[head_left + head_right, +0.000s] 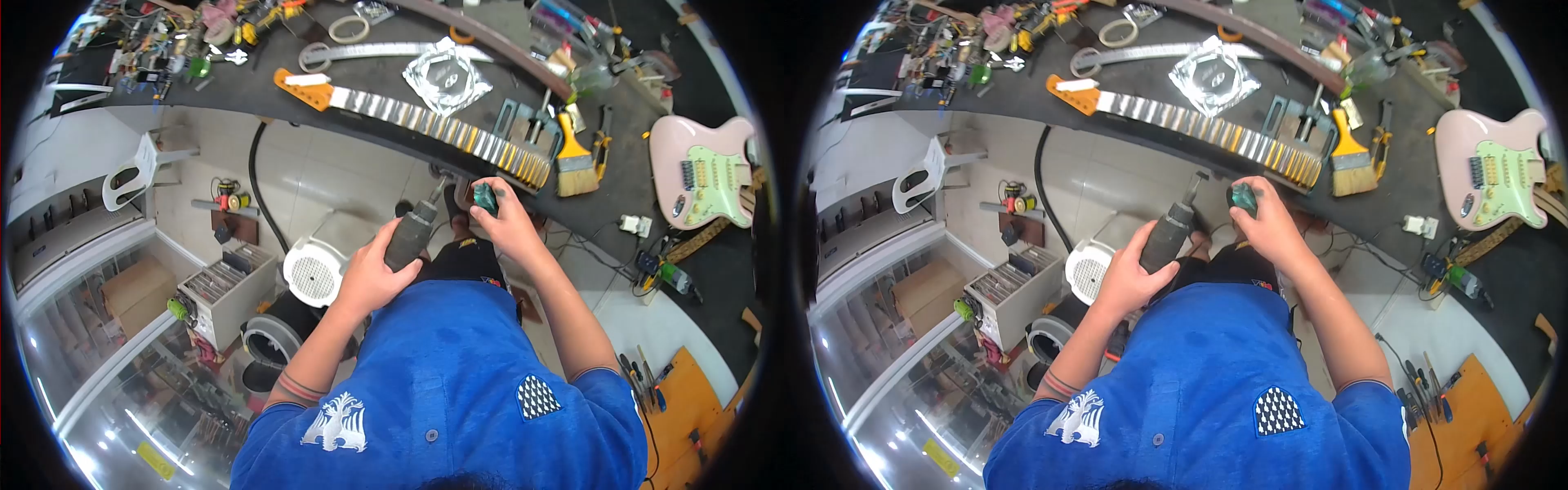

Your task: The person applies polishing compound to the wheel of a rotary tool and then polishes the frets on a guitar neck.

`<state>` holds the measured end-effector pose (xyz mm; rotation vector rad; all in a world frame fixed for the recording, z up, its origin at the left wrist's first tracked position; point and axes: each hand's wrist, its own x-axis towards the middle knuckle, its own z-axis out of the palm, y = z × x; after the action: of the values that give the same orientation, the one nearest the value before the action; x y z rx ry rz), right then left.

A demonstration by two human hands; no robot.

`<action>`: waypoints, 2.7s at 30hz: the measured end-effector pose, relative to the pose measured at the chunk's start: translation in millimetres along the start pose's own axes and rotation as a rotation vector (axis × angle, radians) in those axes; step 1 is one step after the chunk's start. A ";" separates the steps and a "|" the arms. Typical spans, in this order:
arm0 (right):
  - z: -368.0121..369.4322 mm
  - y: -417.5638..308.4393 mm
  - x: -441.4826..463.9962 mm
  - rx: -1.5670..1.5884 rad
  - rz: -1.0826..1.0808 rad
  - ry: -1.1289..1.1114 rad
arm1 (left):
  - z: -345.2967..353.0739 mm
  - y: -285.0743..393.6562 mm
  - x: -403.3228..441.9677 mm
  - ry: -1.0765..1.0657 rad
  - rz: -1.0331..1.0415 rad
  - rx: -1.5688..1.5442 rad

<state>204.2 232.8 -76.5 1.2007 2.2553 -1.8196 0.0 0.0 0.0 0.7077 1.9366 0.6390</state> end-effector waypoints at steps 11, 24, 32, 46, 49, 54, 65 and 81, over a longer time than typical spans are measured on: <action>-52.0 -86.8 -23.2 -0.174 -0.279 0.100 | -20.0 67.3 -49.9 0.111 0.196 0.066; -78.3 -75.4 -21.6 -0.238 -0.496 0.131 | 15.1 93.0 -57.2 0.207 0.217 0.130; -80.7 -37.1 -5.5 -0.149 -0.405 0.119 | 26.1 94.3 -54.1 0.233 0.033 -0.019; 9.3 87.7 29.6 0.386 0.095 -0.069 | 78.5 23.3 36.2 0.156 0.046 -0.234; 23.7 90.5 39.2 0.458 0.100 -0.035 | 89.8 7.3 54.1 0.180 0.137 -0.252; 40.0 91.7 49.9 0.399 0.032 0.036 | 96.7 -24.4 69.2 0.228 0.135 -0.408; 47.5 96.2 61.6 0.582 0.045 0.108 | 93.0 -46.2 84.2 0.144 0.224 -0.381; 43.3 94.2 53.2 0.535 -0.034 0.024 | 109.0 -48.2 84.3 0.142 0.322 -0.156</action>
<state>199.6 228.9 -192.9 1.2391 1.8573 -2.5329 54.9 41.0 -128.9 0.9044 1.8903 1.0513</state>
